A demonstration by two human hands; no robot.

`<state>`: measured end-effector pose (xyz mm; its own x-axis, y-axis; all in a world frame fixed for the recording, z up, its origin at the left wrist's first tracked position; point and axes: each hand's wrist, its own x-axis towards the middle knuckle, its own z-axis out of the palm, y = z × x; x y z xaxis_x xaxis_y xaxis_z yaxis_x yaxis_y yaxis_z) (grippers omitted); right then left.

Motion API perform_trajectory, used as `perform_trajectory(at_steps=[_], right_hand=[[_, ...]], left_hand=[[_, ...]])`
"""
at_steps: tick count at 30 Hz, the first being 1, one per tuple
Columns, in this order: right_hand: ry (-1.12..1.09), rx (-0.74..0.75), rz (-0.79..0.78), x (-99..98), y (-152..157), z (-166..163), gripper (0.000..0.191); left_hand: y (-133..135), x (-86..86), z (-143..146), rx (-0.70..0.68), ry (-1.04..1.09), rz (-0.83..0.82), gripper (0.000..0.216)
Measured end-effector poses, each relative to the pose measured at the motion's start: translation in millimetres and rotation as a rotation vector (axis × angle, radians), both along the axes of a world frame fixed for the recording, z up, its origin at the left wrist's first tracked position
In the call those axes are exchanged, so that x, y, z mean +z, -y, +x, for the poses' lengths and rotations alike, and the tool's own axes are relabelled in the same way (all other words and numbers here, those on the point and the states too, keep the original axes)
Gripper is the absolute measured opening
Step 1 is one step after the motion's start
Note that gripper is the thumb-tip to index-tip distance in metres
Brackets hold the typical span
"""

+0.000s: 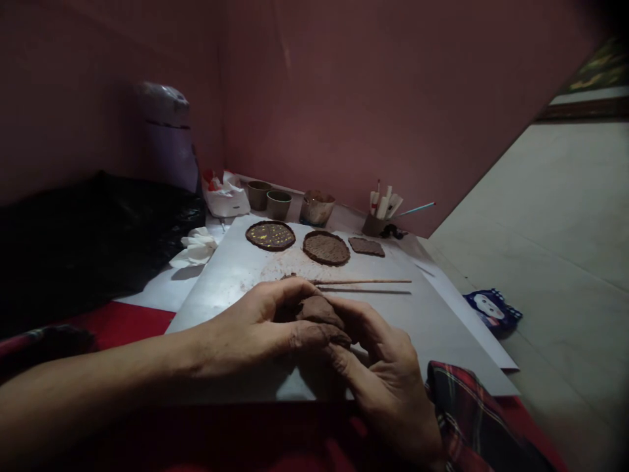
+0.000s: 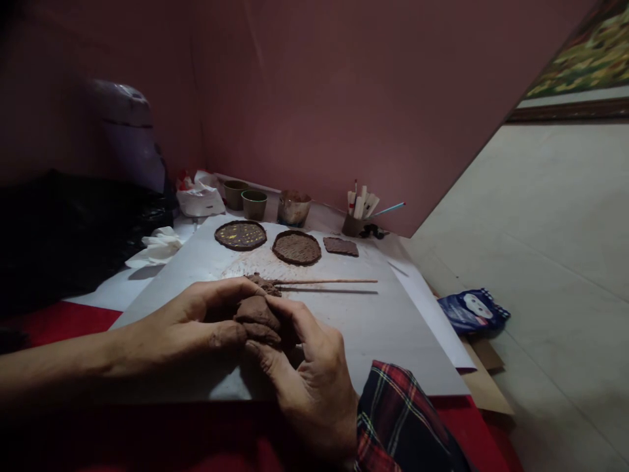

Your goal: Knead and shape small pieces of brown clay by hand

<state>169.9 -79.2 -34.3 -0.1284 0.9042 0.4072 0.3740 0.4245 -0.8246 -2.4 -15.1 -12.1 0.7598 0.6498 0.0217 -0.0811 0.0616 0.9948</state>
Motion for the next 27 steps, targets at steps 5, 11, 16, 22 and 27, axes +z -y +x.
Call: perform_trajectory(at_steps=[5,11,16,22,27], right_hand=[[-0.01,0.017,-0.047,-0.2,-1.2,-0.3,0.035],[-0.038,-0.015,-0.055,2.3,-0.2,-3.1,0.045],[-0.021,0.007,-0.034,2.3,0.1,-1.6,0.037],[0.034,0.015,0.006,4.2,-0.4,-0.2,0.032],[0.048,0.019,0.02,4.0,-0.6,0.5,0.032]], left_hand=[[-1.0,1.4,-1.3,0.013,-0.049,0.014,0.013],[0.1,-0.1,-1.0,0.03,-0.004,-0.106,0.017],[1.5,-1.1,-0.7,0.037,-0.023,-0.116,0.019],[0.1,-0.5,-2.4,0.027,-0.06,-0.068,0.02],[-0.5,2.8,-3.1,0.032,-0.099,-0.039,0.015]])
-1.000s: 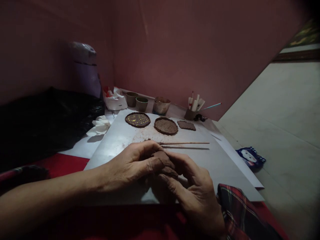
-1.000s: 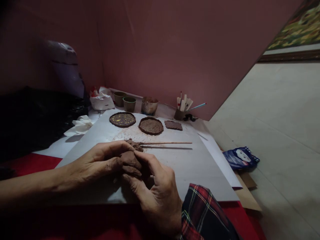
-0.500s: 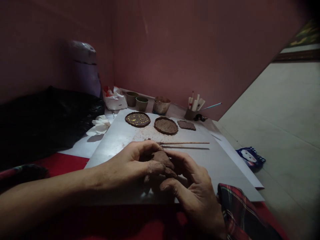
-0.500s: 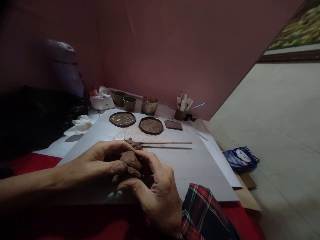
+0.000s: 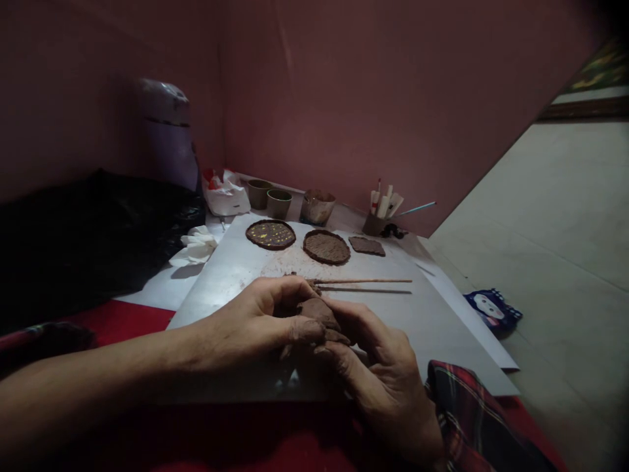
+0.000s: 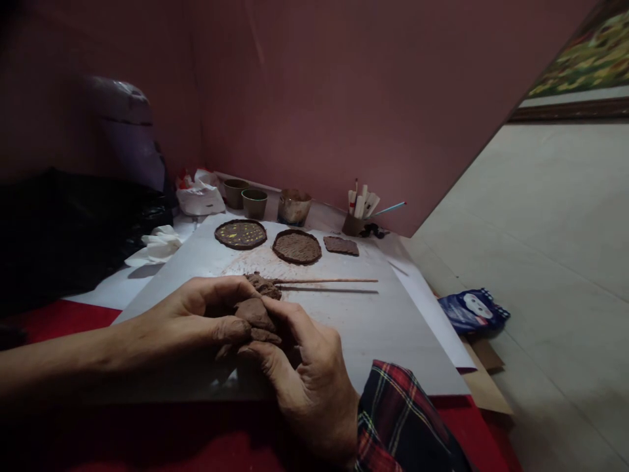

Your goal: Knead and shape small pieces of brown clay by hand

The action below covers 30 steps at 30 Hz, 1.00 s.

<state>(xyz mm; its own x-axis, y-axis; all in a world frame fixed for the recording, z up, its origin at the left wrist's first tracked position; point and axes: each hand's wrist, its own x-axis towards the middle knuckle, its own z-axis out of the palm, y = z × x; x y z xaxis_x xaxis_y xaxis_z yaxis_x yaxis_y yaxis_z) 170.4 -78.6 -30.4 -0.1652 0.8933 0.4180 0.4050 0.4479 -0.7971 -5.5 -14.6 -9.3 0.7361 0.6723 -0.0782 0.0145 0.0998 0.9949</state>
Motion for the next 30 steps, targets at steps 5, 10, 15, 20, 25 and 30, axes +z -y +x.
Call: perform_trajectory(at_steps=[5,10,15,20,25,30], right_hand=[[0.006,0.007,0.01,-2.4,0.0,0.9,0.031],[0.002,0.012,0.032,-2.3,0.1,0.4,0.028],[0.009,0.012,0.04,-0.6,0.5,0.6,0.027],[0.03,0.014,0.014,-1.8,-0.1,1.6,0.03],[0.028,-0.003,0.003,-1.9,-0.2,1.1,0.028],[0.008,0.003,-0.021,-1.2,0.5,0.7,0.028]], left_hand=[[-2.8,2.7,-1.7,-0.004,-0.015,0.066,0.012],[-3.7,3.3,-4.6,-0.013,-0.038,0.095,0.01],[-3.4,6.4,-4.0,-0.04,-0.044,0.067,0.014],[-4.2,3.6,-2.5,0.007,-0.062,0.098,0.015],[-2.6,-0.2,-0.4,0.037,-0.074,0.065,0.01],[-2.8,-0.6,2.1,0.022,-0.021,0.035,0.013]])
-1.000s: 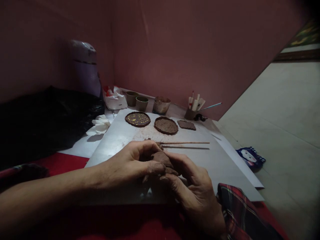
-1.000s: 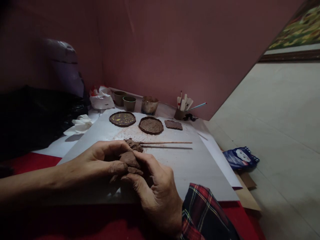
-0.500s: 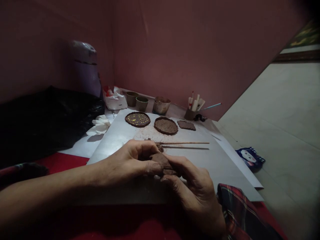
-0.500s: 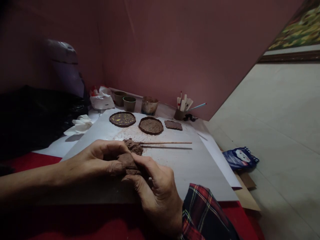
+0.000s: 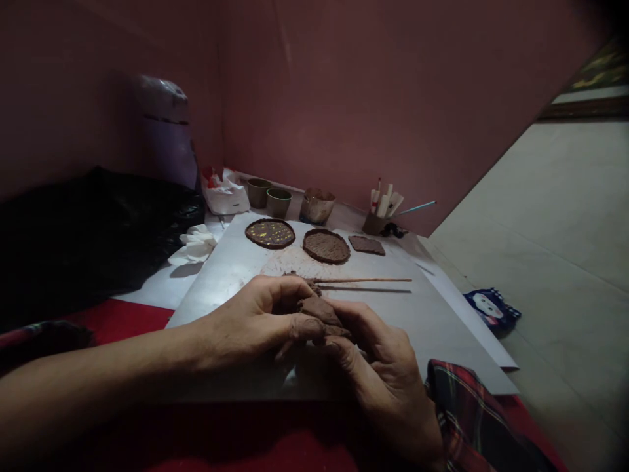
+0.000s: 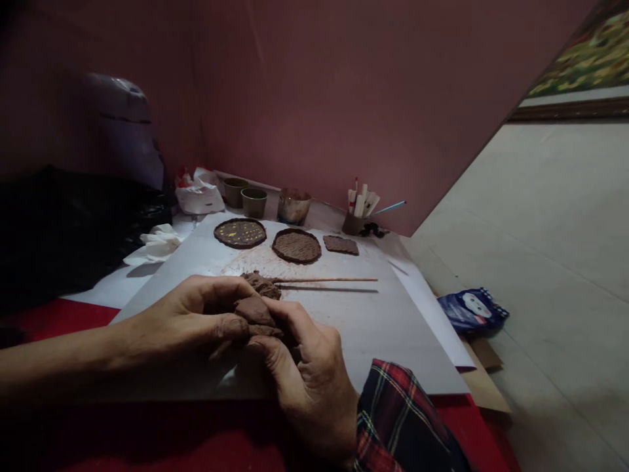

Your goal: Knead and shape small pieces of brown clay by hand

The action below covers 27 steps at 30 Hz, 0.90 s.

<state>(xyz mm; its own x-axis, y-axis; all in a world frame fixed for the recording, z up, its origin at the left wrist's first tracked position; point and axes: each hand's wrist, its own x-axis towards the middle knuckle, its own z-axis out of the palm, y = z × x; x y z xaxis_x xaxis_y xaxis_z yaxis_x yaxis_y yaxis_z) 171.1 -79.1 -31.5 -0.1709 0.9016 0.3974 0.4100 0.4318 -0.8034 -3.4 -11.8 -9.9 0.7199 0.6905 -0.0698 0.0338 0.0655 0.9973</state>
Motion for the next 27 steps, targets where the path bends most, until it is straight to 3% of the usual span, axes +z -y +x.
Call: perform_trajectory(at_steps=[13,19,27], right_hand=[[-0.063,0.002,-0.041,0.4,1.5,-0.5,0.027],[-0.068,-0.012,0.005,-1.7,0.5,1.2,0.027],[-0.058,-0.024,0.011,-0.7,0.1,0.4,0.025]], left_hand=[[1.4,1.8,-0.5,-0.054,0.085,-0.061,0.019],[-0.2,0.9,-3.9,-0.069,0.045,0.075,0.023],[-0.3,-0.9,-1.6,-0.057,0.034,0.029,0.02]])
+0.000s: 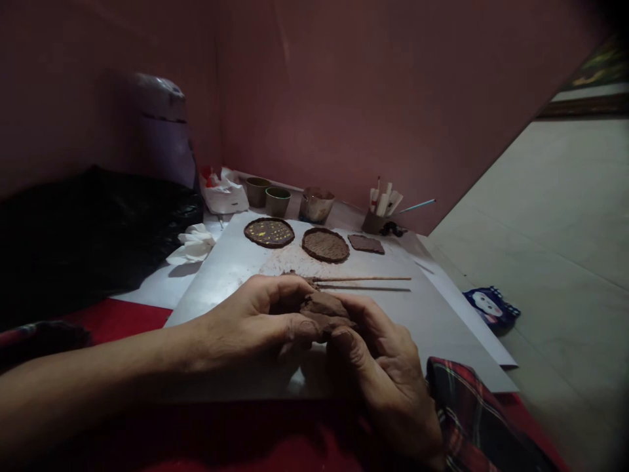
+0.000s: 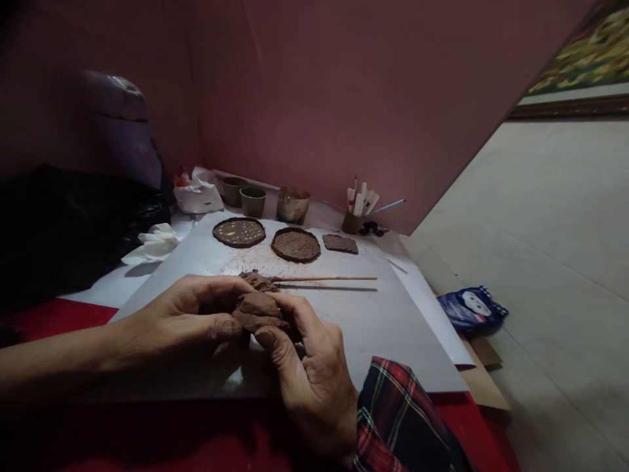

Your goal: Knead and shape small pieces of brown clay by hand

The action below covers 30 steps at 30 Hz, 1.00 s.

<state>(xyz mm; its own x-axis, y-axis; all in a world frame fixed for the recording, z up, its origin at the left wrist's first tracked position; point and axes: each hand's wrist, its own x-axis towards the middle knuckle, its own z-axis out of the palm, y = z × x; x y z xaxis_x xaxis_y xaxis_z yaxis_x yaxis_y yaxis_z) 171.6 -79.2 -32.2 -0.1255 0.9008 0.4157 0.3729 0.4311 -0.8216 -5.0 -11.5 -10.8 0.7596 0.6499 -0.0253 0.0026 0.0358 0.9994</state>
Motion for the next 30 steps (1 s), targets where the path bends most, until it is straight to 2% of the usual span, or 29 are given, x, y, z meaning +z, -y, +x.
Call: perform_trajectory(at_steps=[13,22,30], right_hand=[[-0.015,0.058,-0.005,1.2,-0.9,0.4,0.025],[-0.002,0.051,-0.014,0.6,-1.6,1.0,0.025],[-0.013,0.063,-0.016,-0.7,-2.6,0.0,0.026]], left_hand=[[2.3,-0.6,-1.3,0.005,0.007,-0.026,0.022],[0.2,1.9,-2.3,0.012,-0.061,0.107,0.019],[-4.0,0.8,-1.7,-0.007,0.008,0.216,0.017]])
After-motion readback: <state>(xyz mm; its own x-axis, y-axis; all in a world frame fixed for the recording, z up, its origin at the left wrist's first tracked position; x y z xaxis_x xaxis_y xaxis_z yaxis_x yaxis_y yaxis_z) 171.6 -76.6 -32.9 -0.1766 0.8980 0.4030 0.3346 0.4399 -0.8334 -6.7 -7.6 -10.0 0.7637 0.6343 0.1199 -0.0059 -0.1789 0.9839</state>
